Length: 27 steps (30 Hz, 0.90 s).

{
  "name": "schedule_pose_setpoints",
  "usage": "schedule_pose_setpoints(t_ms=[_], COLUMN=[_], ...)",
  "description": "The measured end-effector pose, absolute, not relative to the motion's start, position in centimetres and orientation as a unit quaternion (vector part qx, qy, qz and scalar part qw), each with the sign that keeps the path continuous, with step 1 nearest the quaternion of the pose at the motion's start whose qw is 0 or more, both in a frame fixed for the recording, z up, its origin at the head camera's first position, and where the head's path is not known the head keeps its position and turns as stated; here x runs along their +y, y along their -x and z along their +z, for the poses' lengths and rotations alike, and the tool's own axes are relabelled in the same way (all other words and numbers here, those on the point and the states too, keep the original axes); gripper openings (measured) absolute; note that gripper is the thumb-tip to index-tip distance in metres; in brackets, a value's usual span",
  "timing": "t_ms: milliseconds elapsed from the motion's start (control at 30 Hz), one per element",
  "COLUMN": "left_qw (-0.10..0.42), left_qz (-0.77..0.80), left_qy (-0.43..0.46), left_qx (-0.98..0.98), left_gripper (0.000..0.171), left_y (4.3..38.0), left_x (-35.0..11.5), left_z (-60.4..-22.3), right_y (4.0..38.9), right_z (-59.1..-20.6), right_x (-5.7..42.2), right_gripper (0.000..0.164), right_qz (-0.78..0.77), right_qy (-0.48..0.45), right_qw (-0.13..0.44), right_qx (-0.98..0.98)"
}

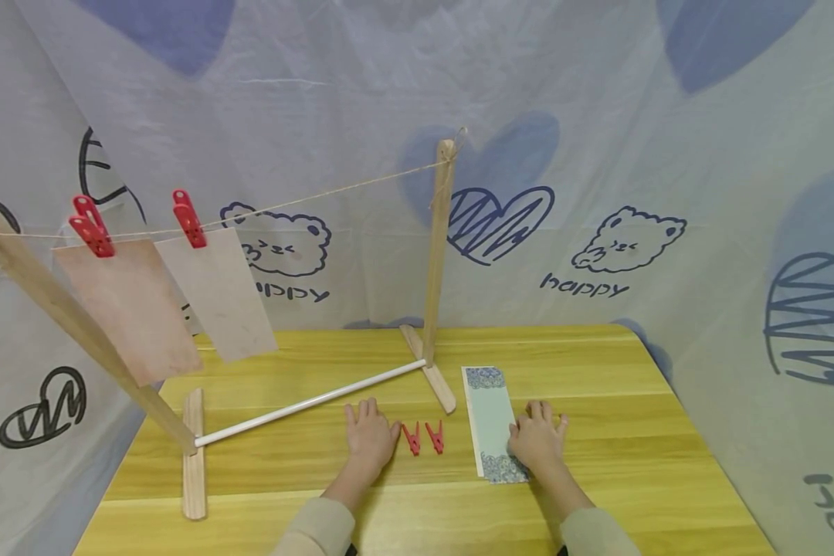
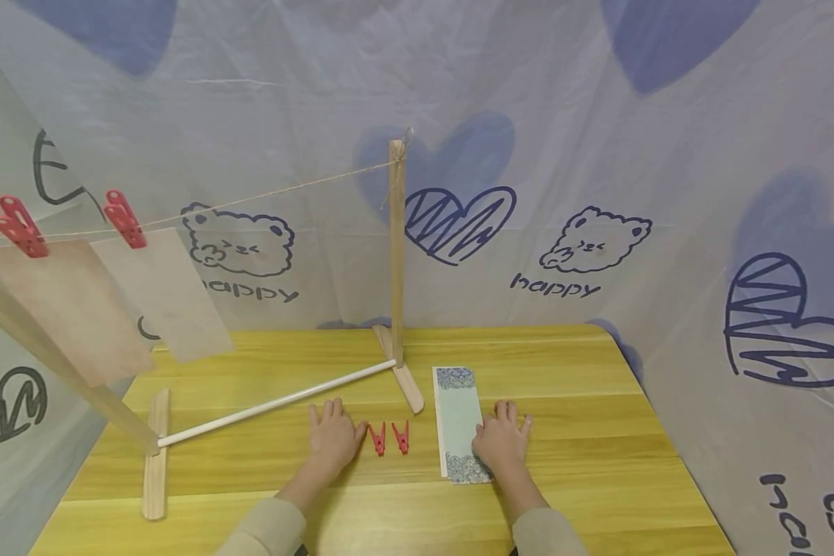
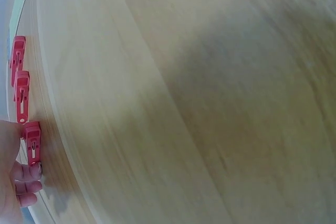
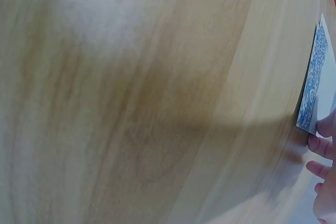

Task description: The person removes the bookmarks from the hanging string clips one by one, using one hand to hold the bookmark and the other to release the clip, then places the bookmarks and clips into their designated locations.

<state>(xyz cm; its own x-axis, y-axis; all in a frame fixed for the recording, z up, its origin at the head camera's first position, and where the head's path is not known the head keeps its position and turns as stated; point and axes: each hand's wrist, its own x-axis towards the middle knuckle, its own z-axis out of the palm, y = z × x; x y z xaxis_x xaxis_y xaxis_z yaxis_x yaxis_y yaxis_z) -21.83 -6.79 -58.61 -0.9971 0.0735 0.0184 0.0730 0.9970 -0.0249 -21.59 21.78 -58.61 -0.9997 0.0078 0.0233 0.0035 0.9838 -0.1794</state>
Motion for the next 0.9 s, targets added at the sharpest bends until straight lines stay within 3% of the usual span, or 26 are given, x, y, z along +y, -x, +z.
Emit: schedule_pose_setpoints(t_ms=[900], left_qw=[0.014], left_qz=[0.010], left_qy=[0.033], left_qx=[-0.999], left_gripper=[0.053], left_y=[21.64], left_x=[-6.72], left_z=[-58.57], right_y=[21.43], right_z=[-58.99], right_x=[21.86], right_gripper=[0.034], right_qz=[0.080], right_qy=[0.001], right_qw=[0.017], right_qx=[-0.997])
